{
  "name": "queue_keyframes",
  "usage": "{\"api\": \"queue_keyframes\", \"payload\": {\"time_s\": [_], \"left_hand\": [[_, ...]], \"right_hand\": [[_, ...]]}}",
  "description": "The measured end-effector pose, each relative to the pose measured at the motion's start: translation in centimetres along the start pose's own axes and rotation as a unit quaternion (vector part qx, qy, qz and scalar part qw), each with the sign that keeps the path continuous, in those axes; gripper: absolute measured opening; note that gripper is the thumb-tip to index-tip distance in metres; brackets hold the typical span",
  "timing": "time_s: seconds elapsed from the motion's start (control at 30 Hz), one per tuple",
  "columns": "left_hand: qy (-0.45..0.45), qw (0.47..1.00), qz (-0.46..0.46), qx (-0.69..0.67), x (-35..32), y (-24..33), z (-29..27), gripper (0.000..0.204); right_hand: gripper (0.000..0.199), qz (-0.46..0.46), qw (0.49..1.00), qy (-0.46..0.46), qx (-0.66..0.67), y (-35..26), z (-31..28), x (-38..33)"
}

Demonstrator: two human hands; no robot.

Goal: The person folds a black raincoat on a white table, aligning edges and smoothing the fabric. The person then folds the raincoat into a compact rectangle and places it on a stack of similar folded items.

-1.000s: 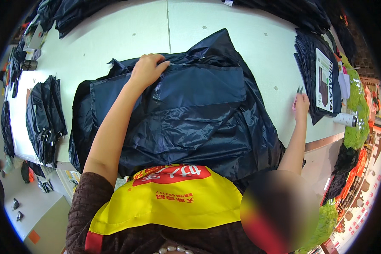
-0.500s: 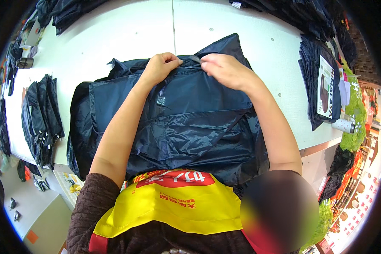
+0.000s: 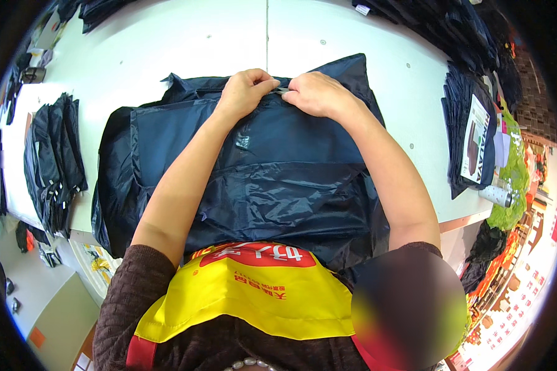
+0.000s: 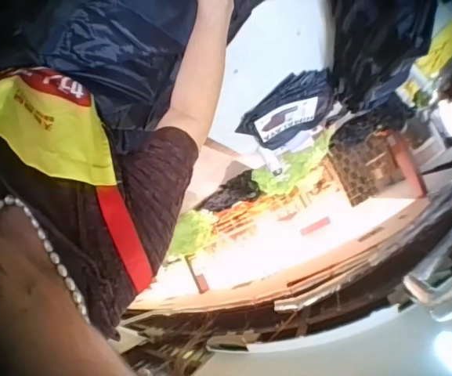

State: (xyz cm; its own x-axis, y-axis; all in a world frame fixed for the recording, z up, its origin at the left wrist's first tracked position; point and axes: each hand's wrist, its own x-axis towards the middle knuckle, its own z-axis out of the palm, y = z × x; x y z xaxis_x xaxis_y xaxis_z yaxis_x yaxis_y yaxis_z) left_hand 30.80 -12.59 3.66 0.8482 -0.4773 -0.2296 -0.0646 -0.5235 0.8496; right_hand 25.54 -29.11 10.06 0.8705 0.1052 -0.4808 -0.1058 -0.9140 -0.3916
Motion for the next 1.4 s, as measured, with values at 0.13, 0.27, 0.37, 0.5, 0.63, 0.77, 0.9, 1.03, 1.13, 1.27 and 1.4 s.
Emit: {"api": "queue_keyframes", "payload": {"time_s": [0.13,0.27,0.37,0.5,0.63,0.77,0.9,1.03,1.13,1.27,1.4], "left_hand": [[0.056,0.997,0.05,0.021,-0.3,-0.4,0.5,0.025],[0.156,0.974,0.156,-0.048,-2.5,0.5,-1.1,0.022],[0.352,0.898,0.262,0.03,-6.6,0.4,-8.1,0.021],[0.655,0.618,0.173,-0.399,-11.4,-2.5,-21.6,0.04],[0.279,0.923,-0.188,0.189,-13.7,-4.0,-21.3,0.052],[0.221,0.954,-0.15,-0.135,-12.0,-7.9,-17.2,0.033],[0.3,0.91,-0.05,-0.283,-11.6,-7.3,-15.3,0.017],[0.307,0.913,-0.03,-0.268,-11.8,-9.0,-14.8,0.016],[0.304,0.908,-0.014,-0.286,-11.9,-9.2,-14.6,0.015],[0.305,0.91,-0.005,-0.28,-12.0,-9.8,-14.2,0.016],[0.31,0.906,-0.005,-0.288,-12.0,-10.3,-13.9,0.017]], "right_hand": [[0.031,0.013,0.998,0.023,-0.051,-1.2,0.3,0.1],[0.031,0.059,0.989,0.138,-0.018,-1.5,1.1,-0.7],[0.031,-0.011,0.962,0.234,0.139,-1.0,0.9,-4.7],[0.037,0.022,0.944,0.217,0.247,1.5,2.9,-8.3],[0.035,0.016,0.929,0.201,0.311,0.9,5.3,-9.4],[0.032,-0.058,0.933,0.166,0.314,-3.5,6.0,-8.7],[0.028,-0.131,0.936,0.16,0.284,-7.3,5.7,-6.7],[0.026,-0.207,0.949,0.145,0.189,-10.7,5.0,-0.9],[0.031,-0.195,0.964,0.125,0.13,-13.4,4.3,4.2],[0.034,-0.161,0.984,0.066,0.028,-16.3,3.3,9.3],[0.033,-0.138,0.989,0.037,-0.026,-17.6,3.3,10.7]]}}
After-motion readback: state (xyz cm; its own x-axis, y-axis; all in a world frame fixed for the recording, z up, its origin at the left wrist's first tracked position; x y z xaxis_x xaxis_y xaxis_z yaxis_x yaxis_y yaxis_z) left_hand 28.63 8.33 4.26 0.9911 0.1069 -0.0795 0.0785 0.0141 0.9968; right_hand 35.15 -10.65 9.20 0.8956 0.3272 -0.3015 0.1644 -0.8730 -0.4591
